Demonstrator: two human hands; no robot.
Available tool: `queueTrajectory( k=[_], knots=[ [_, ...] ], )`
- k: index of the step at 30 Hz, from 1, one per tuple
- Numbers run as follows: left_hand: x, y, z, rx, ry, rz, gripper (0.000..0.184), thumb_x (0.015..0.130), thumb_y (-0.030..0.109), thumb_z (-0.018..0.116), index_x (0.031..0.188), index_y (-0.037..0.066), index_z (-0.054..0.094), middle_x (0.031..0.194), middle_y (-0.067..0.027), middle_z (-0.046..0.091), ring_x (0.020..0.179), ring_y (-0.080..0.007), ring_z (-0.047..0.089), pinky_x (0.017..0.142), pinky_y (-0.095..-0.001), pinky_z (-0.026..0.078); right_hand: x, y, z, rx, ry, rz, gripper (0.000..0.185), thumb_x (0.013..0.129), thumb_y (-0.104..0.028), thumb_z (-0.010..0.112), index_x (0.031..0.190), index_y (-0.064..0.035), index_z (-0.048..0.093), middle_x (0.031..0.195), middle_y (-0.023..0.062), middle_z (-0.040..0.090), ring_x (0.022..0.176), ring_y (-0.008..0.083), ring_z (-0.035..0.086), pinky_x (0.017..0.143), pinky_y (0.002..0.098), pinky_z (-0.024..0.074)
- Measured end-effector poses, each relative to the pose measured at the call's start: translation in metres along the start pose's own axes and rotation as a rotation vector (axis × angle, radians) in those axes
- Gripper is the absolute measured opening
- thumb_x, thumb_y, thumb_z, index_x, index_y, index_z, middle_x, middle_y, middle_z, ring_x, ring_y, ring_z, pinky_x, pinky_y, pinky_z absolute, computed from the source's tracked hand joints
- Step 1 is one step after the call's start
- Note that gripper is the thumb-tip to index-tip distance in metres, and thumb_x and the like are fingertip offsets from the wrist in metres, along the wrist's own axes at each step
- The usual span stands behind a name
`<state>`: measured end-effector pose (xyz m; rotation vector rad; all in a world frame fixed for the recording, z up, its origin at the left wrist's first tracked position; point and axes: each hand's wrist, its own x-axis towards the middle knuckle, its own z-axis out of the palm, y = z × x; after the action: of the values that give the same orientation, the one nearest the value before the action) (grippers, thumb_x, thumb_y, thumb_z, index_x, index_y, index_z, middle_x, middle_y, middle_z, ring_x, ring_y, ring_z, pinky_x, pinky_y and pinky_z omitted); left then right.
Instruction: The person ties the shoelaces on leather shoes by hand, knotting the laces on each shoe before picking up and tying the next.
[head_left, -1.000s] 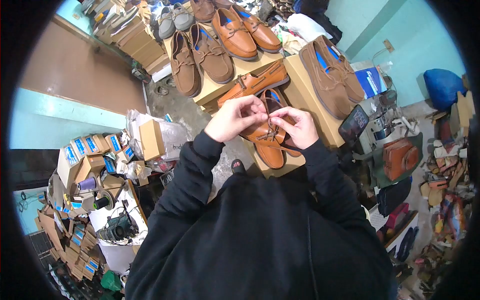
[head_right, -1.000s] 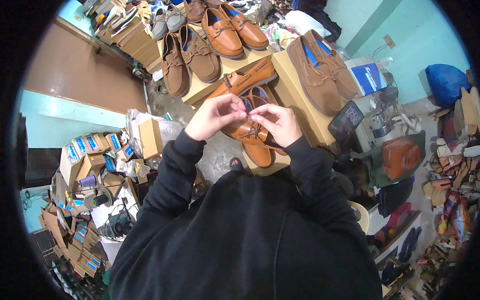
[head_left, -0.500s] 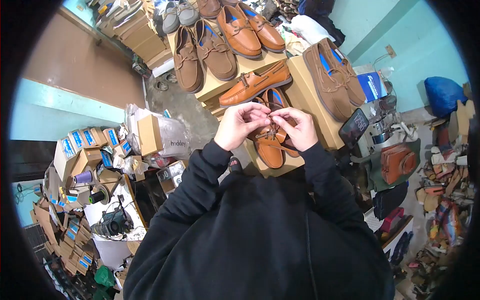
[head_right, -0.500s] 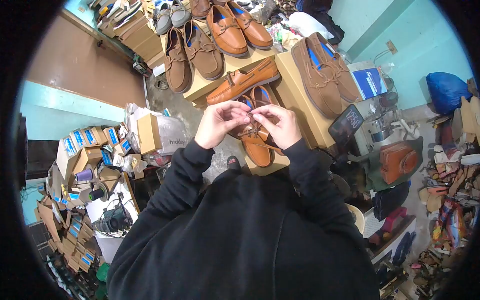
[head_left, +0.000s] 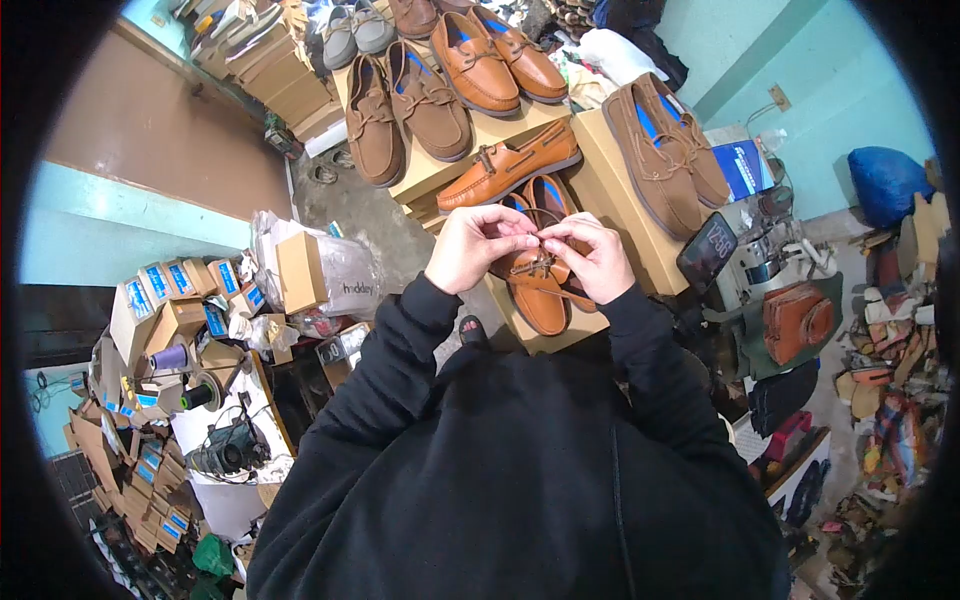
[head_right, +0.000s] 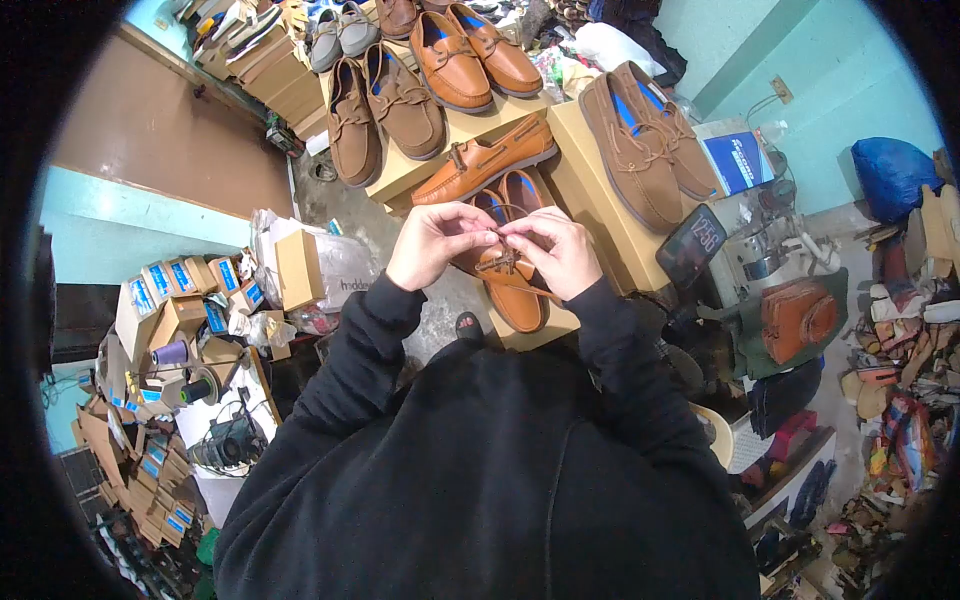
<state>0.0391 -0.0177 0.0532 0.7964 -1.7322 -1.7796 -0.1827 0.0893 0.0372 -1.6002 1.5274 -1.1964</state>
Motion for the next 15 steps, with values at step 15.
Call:
queueTrajectory(
  k=[15],
  knots=[
    [0.002,0.0,0.005,0.025,0.031,0.012,0.017,0.098,0.005,0.084,0.113,-0.002,0.081,0.099,-0.0037,0.082,0.091,-0.0072,0.075,0.088,-0.0247,0.061,-0.001,-0.001,0.0,-0.02,-0.005,-0.047,0.019,0.092,-0.012,0.089,0.105,-0.0007,0.083,0.1,0.0093,0.076,0.095,0.0224,0.074,0.086,0.0345,0.0598]
  ],
)
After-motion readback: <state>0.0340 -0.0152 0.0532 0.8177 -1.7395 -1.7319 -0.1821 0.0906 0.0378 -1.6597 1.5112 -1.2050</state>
